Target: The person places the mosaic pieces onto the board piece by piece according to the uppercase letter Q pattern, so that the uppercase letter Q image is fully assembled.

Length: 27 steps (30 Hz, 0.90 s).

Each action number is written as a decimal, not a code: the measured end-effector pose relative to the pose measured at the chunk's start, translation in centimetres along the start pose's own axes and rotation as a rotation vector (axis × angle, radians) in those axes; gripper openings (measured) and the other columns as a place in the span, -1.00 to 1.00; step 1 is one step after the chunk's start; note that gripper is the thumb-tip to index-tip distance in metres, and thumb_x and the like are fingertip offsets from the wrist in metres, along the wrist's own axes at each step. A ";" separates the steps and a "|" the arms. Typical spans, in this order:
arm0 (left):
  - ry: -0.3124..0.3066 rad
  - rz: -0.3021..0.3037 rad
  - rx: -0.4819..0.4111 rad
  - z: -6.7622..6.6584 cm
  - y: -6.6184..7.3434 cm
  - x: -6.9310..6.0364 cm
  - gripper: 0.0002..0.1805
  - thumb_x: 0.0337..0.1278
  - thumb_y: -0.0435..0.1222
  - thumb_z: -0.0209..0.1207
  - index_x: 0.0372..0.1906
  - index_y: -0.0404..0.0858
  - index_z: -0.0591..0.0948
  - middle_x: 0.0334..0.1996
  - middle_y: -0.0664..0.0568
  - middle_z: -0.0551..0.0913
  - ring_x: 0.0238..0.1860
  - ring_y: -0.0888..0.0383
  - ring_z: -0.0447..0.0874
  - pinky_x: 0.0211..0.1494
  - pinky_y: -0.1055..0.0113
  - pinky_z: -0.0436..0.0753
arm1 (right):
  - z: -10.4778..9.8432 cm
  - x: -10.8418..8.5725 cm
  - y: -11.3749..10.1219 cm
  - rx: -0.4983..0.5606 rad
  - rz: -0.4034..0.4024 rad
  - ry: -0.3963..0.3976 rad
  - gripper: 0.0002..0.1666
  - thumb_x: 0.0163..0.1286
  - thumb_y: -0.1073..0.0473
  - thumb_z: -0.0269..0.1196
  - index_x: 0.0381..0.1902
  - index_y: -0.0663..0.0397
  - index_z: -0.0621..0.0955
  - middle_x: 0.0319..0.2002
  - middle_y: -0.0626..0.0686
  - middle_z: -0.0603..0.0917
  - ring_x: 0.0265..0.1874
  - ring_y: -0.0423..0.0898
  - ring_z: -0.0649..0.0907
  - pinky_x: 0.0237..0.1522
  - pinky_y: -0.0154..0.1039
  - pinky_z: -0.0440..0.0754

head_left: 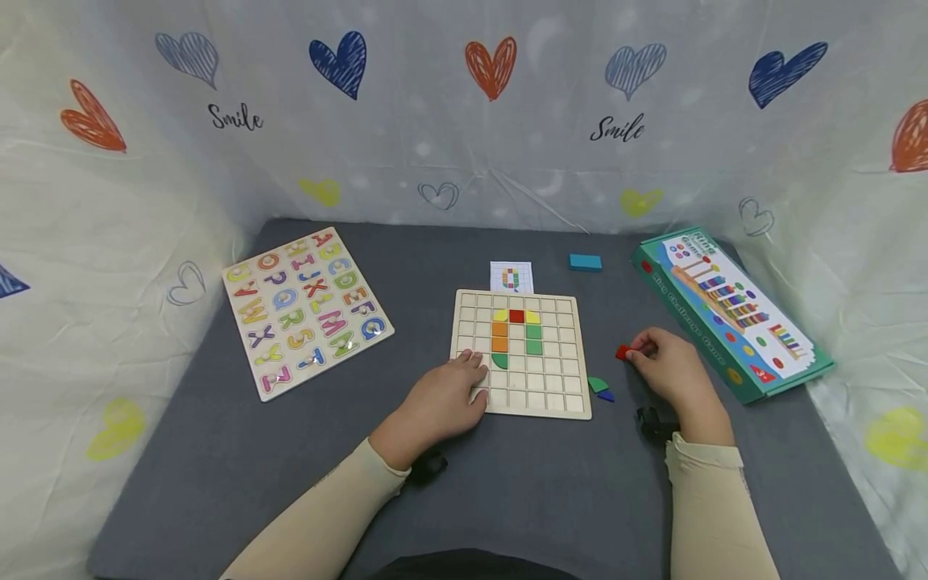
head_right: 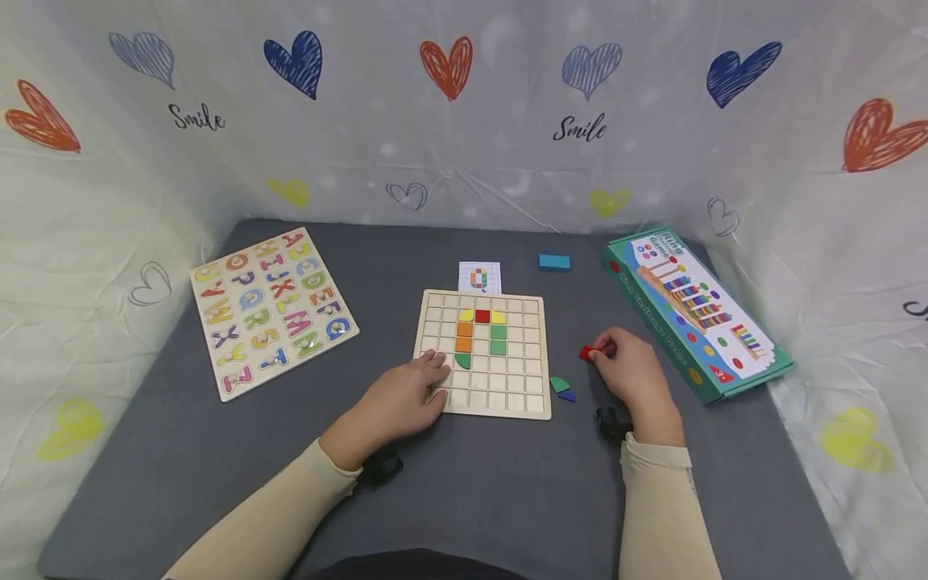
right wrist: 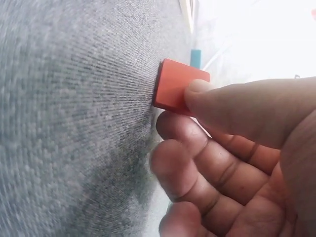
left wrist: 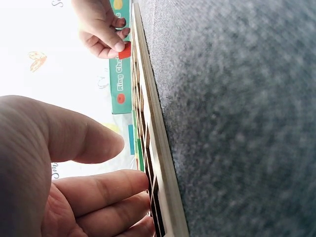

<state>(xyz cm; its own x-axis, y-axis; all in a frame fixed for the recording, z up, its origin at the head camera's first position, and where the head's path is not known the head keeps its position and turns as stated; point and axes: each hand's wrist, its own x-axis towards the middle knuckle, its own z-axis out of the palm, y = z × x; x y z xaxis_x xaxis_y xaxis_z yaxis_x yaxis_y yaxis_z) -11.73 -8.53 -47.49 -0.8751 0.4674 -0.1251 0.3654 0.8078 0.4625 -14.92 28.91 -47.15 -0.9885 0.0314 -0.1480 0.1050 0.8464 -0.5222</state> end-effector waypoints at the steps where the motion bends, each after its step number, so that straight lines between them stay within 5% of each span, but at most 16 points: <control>1: 0.002 0.004 0.000 0.0 0.0 0.0 -0.46 0.53 -0.14 0.19 0.44 -0.30 0.65 0.56 -0.13 0.52 0.67 -0.08 0.37 0.66 -0.05 0.44 | 0.0 0.0 -0.1 0.002 -0.006 0.006 -0.79 0.59 0.12 0.33 -0.05 0.17 0.64 -0.18 0.23 0.71 -0.30 0.06 0.59 -0.31 -0.15 0.48; 10: 0.016 0.028 -0.003 0.0 -0.1 -0.1 -0.47 0.55 -0.16 0.17 0.44 -0.32 0.65 0.55 -0.15 0.53 0.66 -0.09 0.38 0.66 -0.04 0.44 | 0.2 -0.4 -4.6 0.069 -0.083 0.114 -0.79 0.62 0.10 0.32 0.01 0.13 0.64 -0.28 0.16 0.67 -0.43 0.03 0.53 -0.42 -0.13 0.46; 19: 0.019 0.024 -0.008 0.0 -0.2 -0.2 -0.48 0.56 -0.15 0.17 0.44 -0.31 0.65 0.56 -0.14 0.52 0.66 -0.07 0.38 0.66 -0.04 0.45 | 4.0 0.1 -10.3 0.091 -0.241 0.000 -0.90 0.59 0.19 0.32 -0.03 0.07 0.69 -0.29 0.08 0.71 -0.39 0.00 0.56 -0.37 -0.14 0.53; 27: 0.016 0.016 -0.006 0.0 -0.1 -0.1 -0.47 0.55 -0.14 0.17 0.44 -0.31 0.66 0.55 -0.14 0.53 0.65 -0.07 0.40 0.64 -0.06 0.47 | 7.1 0.4 -11.8 0.123 -0.308 -0.107 -0.95 0.55 0.20 0.37 -0.13 0.06 0.73 -0.40 0.00 0.69 -0.47 -0.08 0.54 -0.34 -0.16 0.54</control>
<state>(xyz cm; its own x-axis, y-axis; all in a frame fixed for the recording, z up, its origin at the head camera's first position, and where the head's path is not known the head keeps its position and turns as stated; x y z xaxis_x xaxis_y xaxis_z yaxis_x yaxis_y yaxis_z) -11.69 -8.64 -47.52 -0.8744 0.4740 -0.1034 0.3771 0.7982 0.4698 -15.82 15.18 -47.00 -0.9596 -0.2768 -0.0512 -0.1778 0.7369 -0.6522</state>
